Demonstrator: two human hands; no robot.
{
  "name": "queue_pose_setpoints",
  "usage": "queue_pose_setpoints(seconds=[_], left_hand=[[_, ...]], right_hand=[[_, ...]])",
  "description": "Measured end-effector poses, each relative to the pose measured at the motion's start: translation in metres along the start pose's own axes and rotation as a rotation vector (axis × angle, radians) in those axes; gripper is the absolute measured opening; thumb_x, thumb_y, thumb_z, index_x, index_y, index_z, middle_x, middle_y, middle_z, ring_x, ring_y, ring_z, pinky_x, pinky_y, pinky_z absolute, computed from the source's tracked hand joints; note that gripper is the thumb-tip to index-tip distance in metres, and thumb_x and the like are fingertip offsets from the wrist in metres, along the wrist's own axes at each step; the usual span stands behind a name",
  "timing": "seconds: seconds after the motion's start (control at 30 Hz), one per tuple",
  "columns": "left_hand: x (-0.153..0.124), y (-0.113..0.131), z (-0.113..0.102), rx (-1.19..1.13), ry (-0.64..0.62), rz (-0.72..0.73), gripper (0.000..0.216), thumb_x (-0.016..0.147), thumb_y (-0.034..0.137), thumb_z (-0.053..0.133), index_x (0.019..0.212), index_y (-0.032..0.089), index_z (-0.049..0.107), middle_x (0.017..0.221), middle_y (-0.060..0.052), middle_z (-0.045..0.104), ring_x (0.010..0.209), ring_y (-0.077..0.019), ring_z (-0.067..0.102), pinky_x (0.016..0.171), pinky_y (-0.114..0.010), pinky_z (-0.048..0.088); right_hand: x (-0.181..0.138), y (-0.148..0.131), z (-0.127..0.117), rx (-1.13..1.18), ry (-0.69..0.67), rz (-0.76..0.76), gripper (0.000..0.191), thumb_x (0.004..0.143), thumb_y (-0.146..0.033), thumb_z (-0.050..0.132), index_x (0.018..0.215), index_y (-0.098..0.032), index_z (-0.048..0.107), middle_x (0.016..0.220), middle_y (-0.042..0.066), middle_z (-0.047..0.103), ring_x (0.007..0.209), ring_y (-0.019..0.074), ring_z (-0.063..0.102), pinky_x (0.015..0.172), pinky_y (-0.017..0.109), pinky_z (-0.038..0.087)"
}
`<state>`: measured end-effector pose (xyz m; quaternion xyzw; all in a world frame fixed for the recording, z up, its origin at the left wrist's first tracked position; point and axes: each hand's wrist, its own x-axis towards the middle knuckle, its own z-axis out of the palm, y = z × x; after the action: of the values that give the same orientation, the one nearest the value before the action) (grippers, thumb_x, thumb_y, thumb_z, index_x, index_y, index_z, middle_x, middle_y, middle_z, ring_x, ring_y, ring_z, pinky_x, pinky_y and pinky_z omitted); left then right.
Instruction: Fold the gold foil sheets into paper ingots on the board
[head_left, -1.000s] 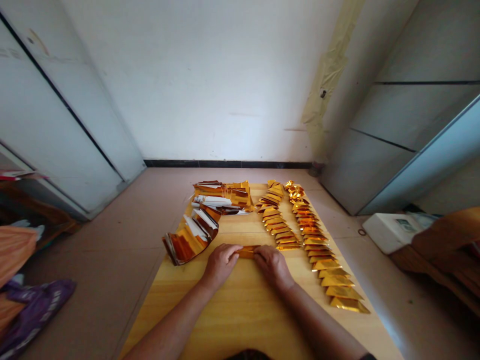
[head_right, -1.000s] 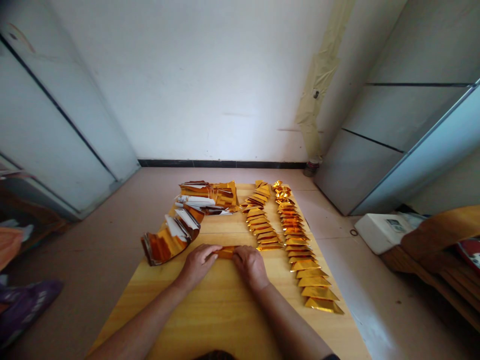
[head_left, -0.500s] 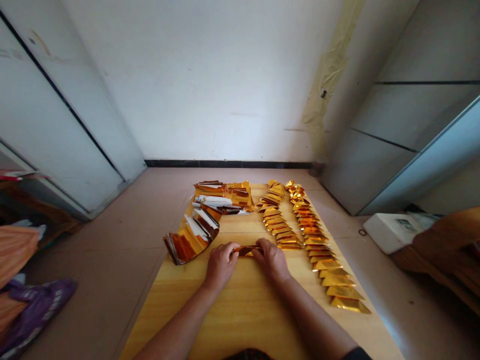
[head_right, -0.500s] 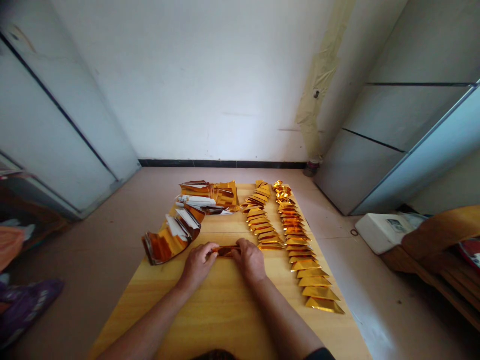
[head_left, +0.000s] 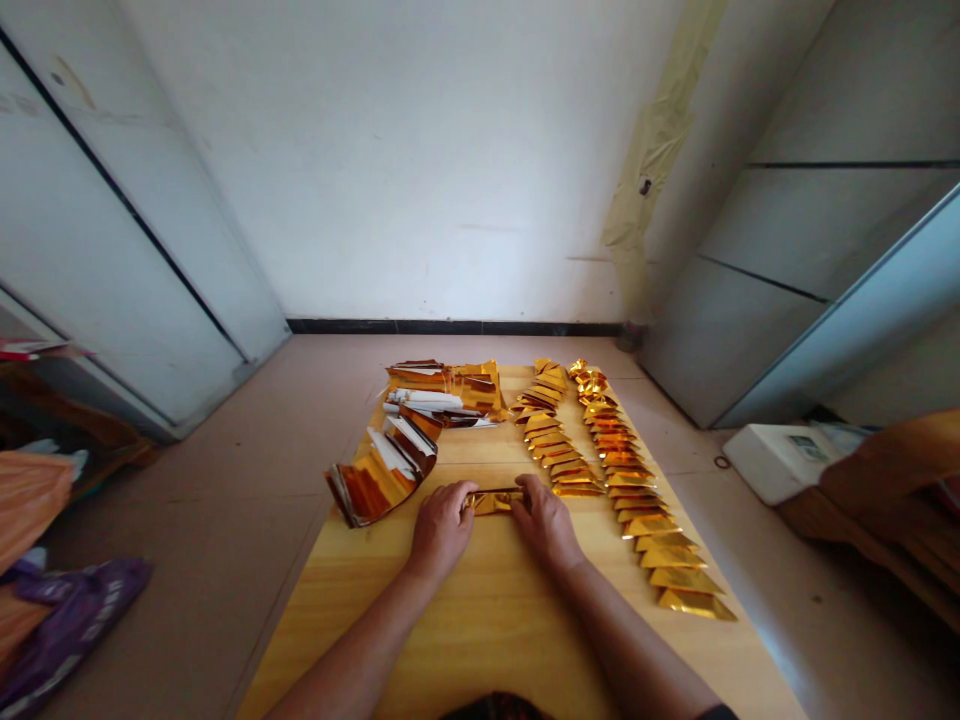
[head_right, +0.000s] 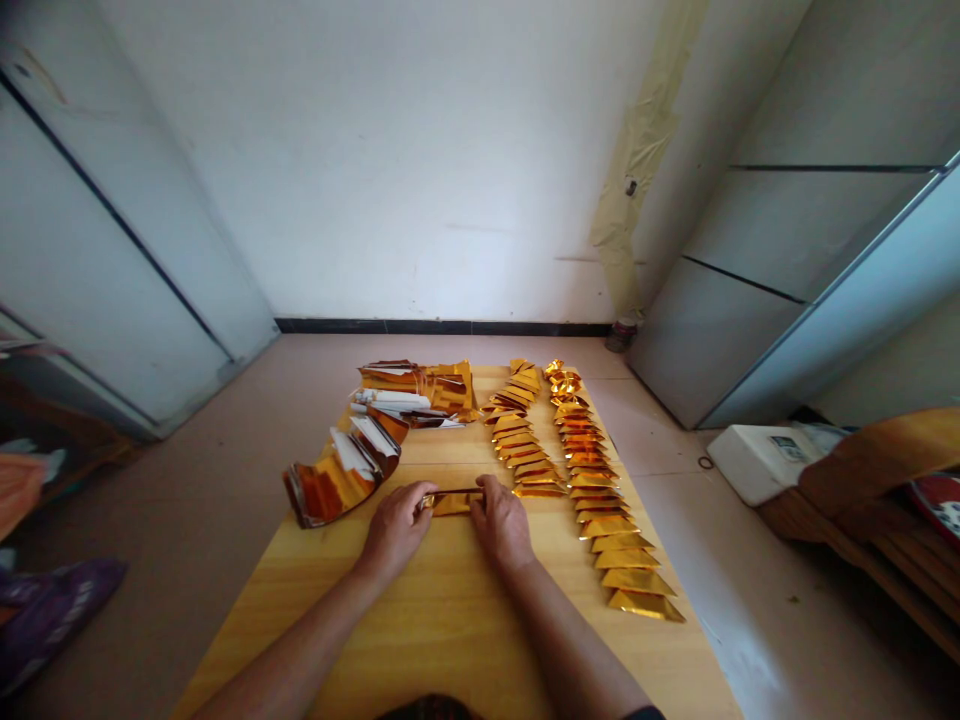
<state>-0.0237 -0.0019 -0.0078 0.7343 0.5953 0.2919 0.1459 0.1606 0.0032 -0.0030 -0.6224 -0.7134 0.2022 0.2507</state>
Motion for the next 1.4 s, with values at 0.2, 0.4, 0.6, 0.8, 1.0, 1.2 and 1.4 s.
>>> queue_pose_setpoints(seconds=[0.2,0.4,0.6,0.8,1.0,1.2,1.4], left_hand=[[0.0,0.0,0.002,0.095,-0.021,0.014,0.036,0.076,0.004,0.049,0.108,0.02,0.057,0.103,-0.005,0.068,0.096,-0.0192,0.06,0.088,-0.034,0.045],[0.001,0.002,0.0,0.203,-0.062,-0.013,0.036,0.081,0.008,0.047,0.115,0.019,0.054,0.109,-0.007,0.067,0.099,-0.0202,0.06,0.088,-0.035,0.043],[0.003,0.008,-0.002,0.293,-0.104,-0.036,0.032,0.084,0.011,0.045,0.112,0.02,0.055,0.107,-0.007,0.067,0.099,-0.0211,0.06,0.087,-0.036,0.04],[0.002,0.011,-0.001,0.352,-0.097,-0.031,0.028,0.085,0.014,0.045,0.11,0.02,0.055,0.097,-0.006,0.068,0.095,-0.0214,0.06,0.081,-0.034,0.038],[-0.001,0.014,-0.003,0.41,-0.049,0.016,0.016,0.085,0.018,0.049,0.096,0.022,0.059,0.081,-0.003,0.062,0.084,-0.0203,0.055,0.072,-0.032,0.035],[-0.003,0.016,-0.008,0.398,0.045,0.141,0.012,0.085,0.021,0.054,0.077,0.023,0.063,0.086,-0.006,0.056,0.086,-0.0218,0.048,0.073,-0.035,0.033],[0.004,0.01,-0.001,0.395,-0.076,0.323,0.016,0.085,0.014,0.051,0.074,0.02,0.061,0.078,-0.004,0.057,0.081,-0.0197,0.048,0.071,-0.033,0.035]], right_hand=[[0.007,-0.006,0.006,-0.186,0.013,0.031,0.016,0.086,-0.017,0.048,0.099,-0.018,0.058,0.091,0.006,0.069,0.085,0.0154,0.064,0.072,0.022,0.041],[0.007,-0.006,0.009,-0.287,0.032,0.002,0.012,0.088,-0.017,0.047,0.094,-0.018,0.058,0.083,0.004,0.068,0.08,0.0144,0.063,0.068,0.021,0.038],[0.008,-0.009,0.008,-0.303,0.026,0.011,0.01,0.088,-0.016,0.048,0.092,-0.018,0.056,0.083,0.003,0.068,0.078,0.0132,0.063,0.066,0.02,0.036],[0.008,-0.008,0.01,-0.356,0.046,0.003,0.008,0.088,-0.017,0.048,0.087,-0.019,0.055,0.078,0.002,0.066,0.075,0.0125,0.061,0.064,0.021,0.034],[0.005,-0.012,0.006,-0.407,0.051,-0.023,0.011,0.088,-0.015,0.047,0.088,-0.019,0.057,0.08,0.003,0.063,0.072,0.013,0.057,0.062,0.022,0.034],[-0.001,-0.019,0.001,-0.491,-0.039,-0.233,0.012,0.09,-0.018,0.05,0.085,-0.022,0.06,0.094,0.006,0.059,0.087,0.0177,0.051,0.07,0.024,0.036],[0.006,-0.017,0.002,-0.41,-0.128,-0.318,0.015,0.089,-0.014,0.049,0.083,-0.02,0.062,0.087,0.004,0.06,0.083,0.0159,0.051,0.069,0.024,0.035]])
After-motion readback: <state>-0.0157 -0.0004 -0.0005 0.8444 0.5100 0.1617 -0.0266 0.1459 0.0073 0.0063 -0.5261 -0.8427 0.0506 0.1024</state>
